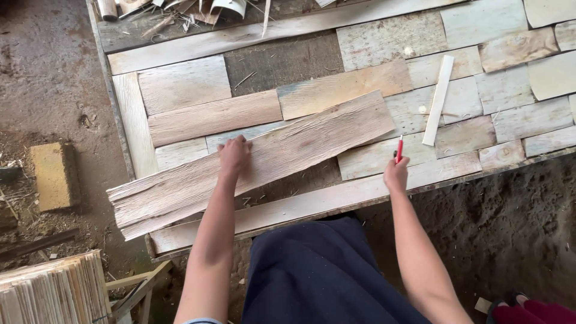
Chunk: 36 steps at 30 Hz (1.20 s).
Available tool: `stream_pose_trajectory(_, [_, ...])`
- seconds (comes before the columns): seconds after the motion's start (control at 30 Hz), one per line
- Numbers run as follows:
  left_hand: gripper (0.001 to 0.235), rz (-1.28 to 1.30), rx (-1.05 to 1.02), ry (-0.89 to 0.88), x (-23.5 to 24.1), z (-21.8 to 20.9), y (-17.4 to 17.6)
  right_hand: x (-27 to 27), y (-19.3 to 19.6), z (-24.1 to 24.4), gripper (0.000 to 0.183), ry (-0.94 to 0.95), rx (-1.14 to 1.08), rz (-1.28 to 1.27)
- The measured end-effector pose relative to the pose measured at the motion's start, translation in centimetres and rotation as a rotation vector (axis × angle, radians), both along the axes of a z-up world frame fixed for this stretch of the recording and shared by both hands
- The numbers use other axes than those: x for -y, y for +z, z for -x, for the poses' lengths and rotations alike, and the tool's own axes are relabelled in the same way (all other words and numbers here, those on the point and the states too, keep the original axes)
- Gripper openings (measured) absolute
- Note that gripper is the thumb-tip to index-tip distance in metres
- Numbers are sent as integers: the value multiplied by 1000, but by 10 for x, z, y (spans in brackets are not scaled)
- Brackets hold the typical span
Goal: Cutting thin wood veneer sheets into strips using a utility knife and a straight edge
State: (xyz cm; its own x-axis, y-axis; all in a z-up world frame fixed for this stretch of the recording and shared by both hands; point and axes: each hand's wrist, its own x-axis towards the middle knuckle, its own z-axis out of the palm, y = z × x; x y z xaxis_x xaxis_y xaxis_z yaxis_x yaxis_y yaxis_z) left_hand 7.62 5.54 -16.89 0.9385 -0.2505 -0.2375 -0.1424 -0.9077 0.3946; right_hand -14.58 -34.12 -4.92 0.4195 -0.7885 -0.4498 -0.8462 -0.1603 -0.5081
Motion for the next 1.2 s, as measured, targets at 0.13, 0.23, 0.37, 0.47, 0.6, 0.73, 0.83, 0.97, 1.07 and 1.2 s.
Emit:
stream_pose_trajectory(0.13, [27,61,1,32,2,7,16,82,-61,15,43,8,-49,76])
stream_pose_trajectory(0.23, [30,70,4,33,6,12,30,130,-102,17,49,48,-39,116])
stream_pose_trajectory(0.37, [34,77,15,117,15,23,46,152,-101,12,54,91,-2,200])
stream_pose_trajectory(0.47, [37,37,61,176,28,36,65,132,-63,-16,50,195,263,345])
stream_pose_trajectory(0.6, [42,34,171,219,53,48,74,90,2,-75,28,659,884,508])
stream_pose_trajectory(0.73, [38,26,318,228,85,66,94,46,27,-120,19,964,912,476])
stream_pose_trajectory(0.83, [33,53,394,220,105,77,106,35,13,-141,17,1140,796,610])
stream_pose_trajectory(0.97, [38,57,372,235,132,93,127,45,-18,-153,31,1259,502,721])
stream_pose_trajectory(1.07, [40,27,313,227,147,103,142,52,-19,-147,39,1262,496,774])
stream_pose_trajectory(1.2, [44,37,239,232,167,113,168,62,-7,-136,48,1234,454,805])
